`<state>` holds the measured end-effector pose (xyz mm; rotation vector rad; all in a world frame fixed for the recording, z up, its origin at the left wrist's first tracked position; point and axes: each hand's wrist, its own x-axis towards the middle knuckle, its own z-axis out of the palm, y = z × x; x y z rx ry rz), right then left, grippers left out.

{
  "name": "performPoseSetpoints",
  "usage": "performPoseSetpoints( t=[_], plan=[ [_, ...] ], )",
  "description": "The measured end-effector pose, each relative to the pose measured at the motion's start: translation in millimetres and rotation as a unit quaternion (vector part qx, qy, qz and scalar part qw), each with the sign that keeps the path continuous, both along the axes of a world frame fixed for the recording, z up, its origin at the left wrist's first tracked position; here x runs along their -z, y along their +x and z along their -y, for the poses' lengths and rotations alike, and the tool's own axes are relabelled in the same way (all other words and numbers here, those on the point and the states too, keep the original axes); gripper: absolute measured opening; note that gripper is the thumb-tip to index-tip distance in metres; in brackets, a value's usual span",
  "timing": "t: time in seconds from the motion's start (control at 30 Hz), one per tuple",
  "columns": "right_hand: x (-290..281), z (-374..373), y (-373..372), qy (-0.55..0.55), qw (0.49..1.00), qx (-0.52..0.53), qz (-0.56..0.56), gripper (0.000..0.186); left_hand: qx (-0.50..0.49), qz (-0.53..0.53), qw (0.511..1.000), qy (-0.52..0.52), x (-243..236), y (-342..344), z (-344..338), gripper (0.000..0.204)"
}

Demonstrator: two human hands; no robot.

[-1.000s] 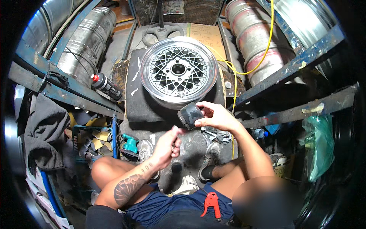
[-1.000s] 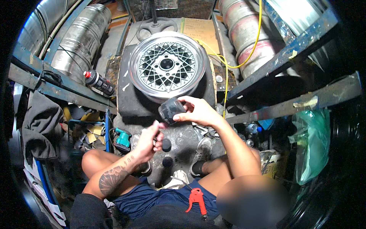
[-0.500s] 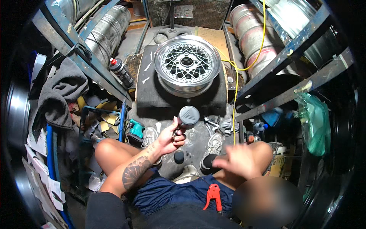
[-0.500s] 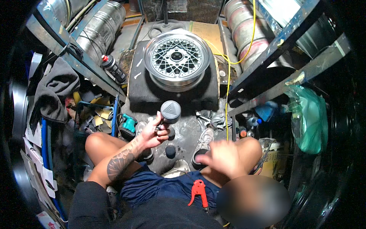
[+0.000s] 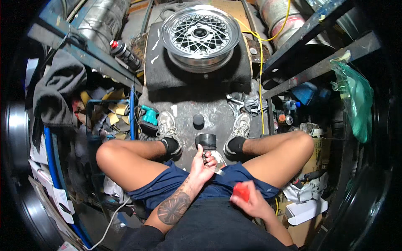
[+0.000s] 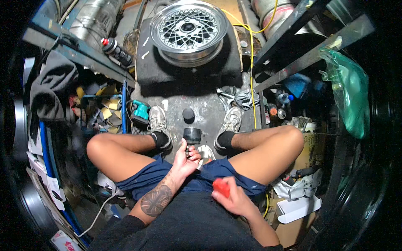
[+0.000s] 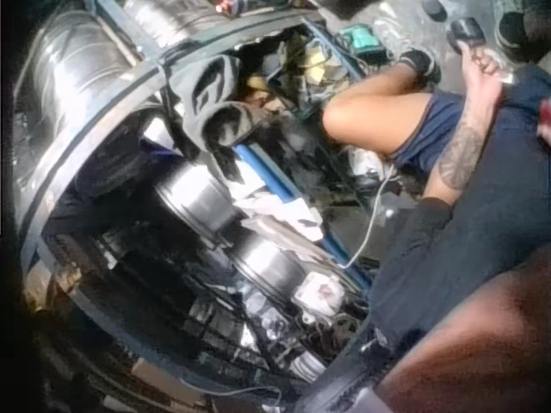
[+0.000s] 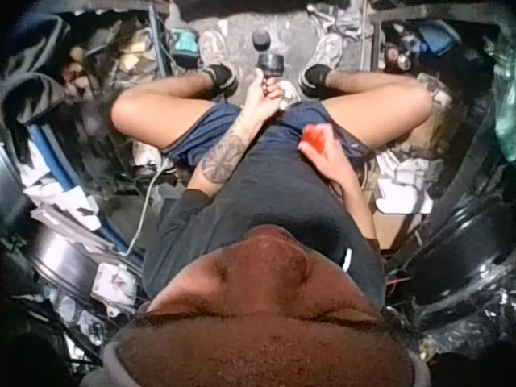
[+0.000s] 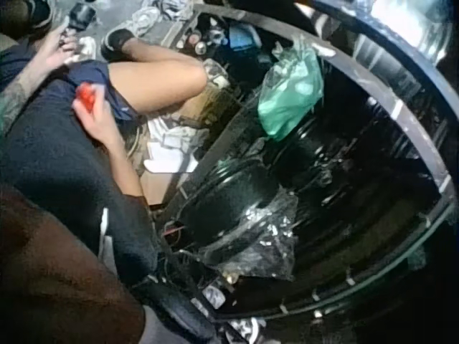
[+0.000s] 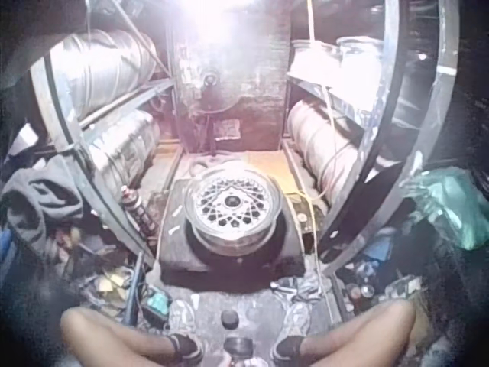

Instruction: Cleaning and detailing a car wheel center cap using various hand tools.

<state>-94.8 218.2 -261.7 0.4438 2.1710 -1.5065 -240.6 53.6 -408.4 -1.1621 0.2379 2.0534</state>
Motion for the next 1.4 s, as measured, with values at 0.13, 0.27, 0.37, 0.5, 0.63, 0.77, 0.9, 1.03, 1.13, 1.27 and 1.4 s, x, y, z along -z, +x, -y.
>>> performPoseSetpoints(
  t=[0.13,0.27,0.37,0.5,0.63,0.77,0.9,1.03,1.13,1.27,1.4],
  plan=[
    [8,6,-21,0.179,0.983,0.041,0.016,0.040,0.014,-0.076,0.990,-0.119,7,9,-4,0.031],
    [22,18,-28,0.242,0.970,0.003,0.025,0.039,0.010,-0.112,0.983,-0.148,21,12,3,0.025],
    [34,21,-34,0.279,0.959,-0.022,0.040,0.038,0.066,-0.146,0.974,-0.159,21,13,-2,0.023],
    [29,26,-43,0.267,0.963,-0.026,0.034,0.038,0.094,-0.204,0.956,-0.191,26,12,-7,0.024],
    [30,29,-54,0.271,0.961,-0.038,0.050,0.037,0.132,-0.278,0.909,-0.281,33,10,-6,0.027],
    [33,27,-65,0.280,0.960,-0.031,0.009,0.037,0.179,-0.337,0.849,-0.366,39,7,-13,0.029],
    [32,28,-71,0.291,0.955,-0.056,0.011,0.037,0.180,-0.359,0.828,-0.392,52,7,-10,0.028],
    [35,24,-64,0.308,0.948,-0.067,0.037,0.037,0.163,-0.310,0.873,-0.340,50,5,-9,0.029],
    [37,20,-57,0.321,0.944,-0.057,0.050,0.038,0.112,-0.217,0.941,-0.235,46,3,-7,0.029],
    [33,20,-57,0.328,0.942,-0.045,0.059,0.038,0.032,-0.091,0.992,-0.085,49,-1,-7,0.032],
    [30,18,-57,0.310,0.949,-0.024,0.054,0.039,0.025,-0.077,0.997,-0.013,48,-3,-6,0.036]
  ],
)
